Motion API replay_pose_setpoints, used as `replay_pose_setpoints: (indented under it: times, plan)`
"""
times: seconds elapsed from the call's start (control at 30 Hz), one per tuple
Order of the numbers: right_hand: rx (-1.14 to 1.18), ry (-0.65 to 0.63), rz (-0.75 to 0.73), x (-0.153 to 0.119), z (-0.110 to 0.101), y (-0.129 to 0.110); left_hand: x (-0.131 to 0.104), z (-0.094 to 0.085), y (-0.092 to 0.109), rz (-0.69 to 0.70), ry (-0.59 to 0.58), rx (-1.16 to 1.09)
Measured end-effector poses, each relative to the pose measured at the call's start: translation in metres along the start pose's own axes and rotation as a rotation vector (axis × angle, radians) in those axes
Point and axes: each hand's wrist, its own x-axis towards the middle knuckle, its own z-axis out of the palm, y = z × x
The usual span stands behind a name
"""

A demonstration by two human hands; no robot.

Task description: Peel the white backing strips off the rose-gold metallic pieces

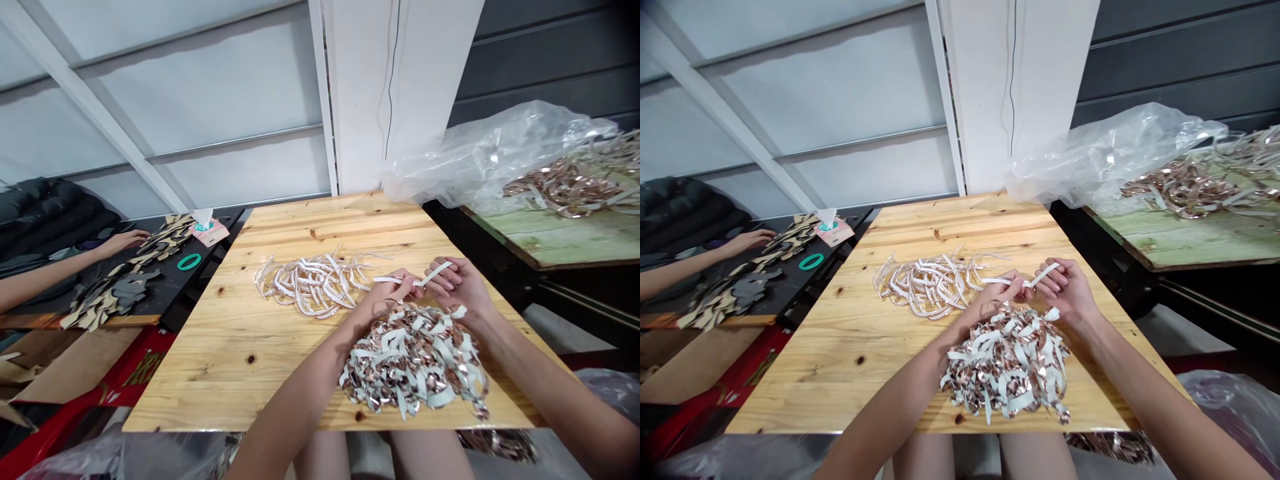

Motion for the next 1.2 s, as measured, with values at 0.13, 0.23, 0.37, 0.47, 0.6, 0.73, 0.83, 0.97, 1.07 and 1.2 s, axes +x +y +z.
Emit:
replay_pose_setpoints:
  times: [0.13, 0.23, 0.37, 0.47, 0.6, 0.73, 0.83, 0.97, 1.07, 1.2]
  plan:
    - [-0.019, 0.049, -0.107, 0.001, -0.007, -0.007, 0.002, 0.000, -0.001, -0.026, 0.123, -0.058]
    - [-0.090, 0.109, -0.153, 0.006, -0.016, -0.006, 0.004, 0.000, -0.003, -0.046, 0.244, -0.053]
    - [-0.258, 0.128, -0.186, 0.012, -0.023, -0.002, 0.008, 0.000, -0.007, 0.014, 0.260, -0.124]
    - [-0.412, 0.154, -0.136, 0.012, -0.019, 0.001, 0.008, 0.000, -0.007, 0.051, 0.248, -0.156]
    - [-0.642, 0.230, -0.055, 0.011, -0.011, 0.012, 0.003, -0.001, 0.001, 0.086, 0.232, -0.002]
    - [-0.922, 0.225, -0.108, 0.011, -0.011, 0.024, -0.002, -0.002, 0.009, 0.129, 0.255, 0.066]
    - [-0.941, 0.228, -0.175, 0.009, -0.013, 0.027, -0.002, -0.002, 0.010, 0.137, 0.257, 0.091]
    - [-1.227, 0.196, -0.371, 0.004, -0.011, 0.027, -0.001, -0.001, 0.008, 0.129, 0.249, 0.096]
    - [-1.303, 0.144, -0.471, 0.002, -0.010, 0.029, 0.000, -0.001, 0.007, 0.113, 0.265, 0.092]
    - [-1.222, 0.098, -0.424, 0.001, -0.012, 0.030, -0.001, -0.003, 0.008, 0.067, 0.262, 0.056]
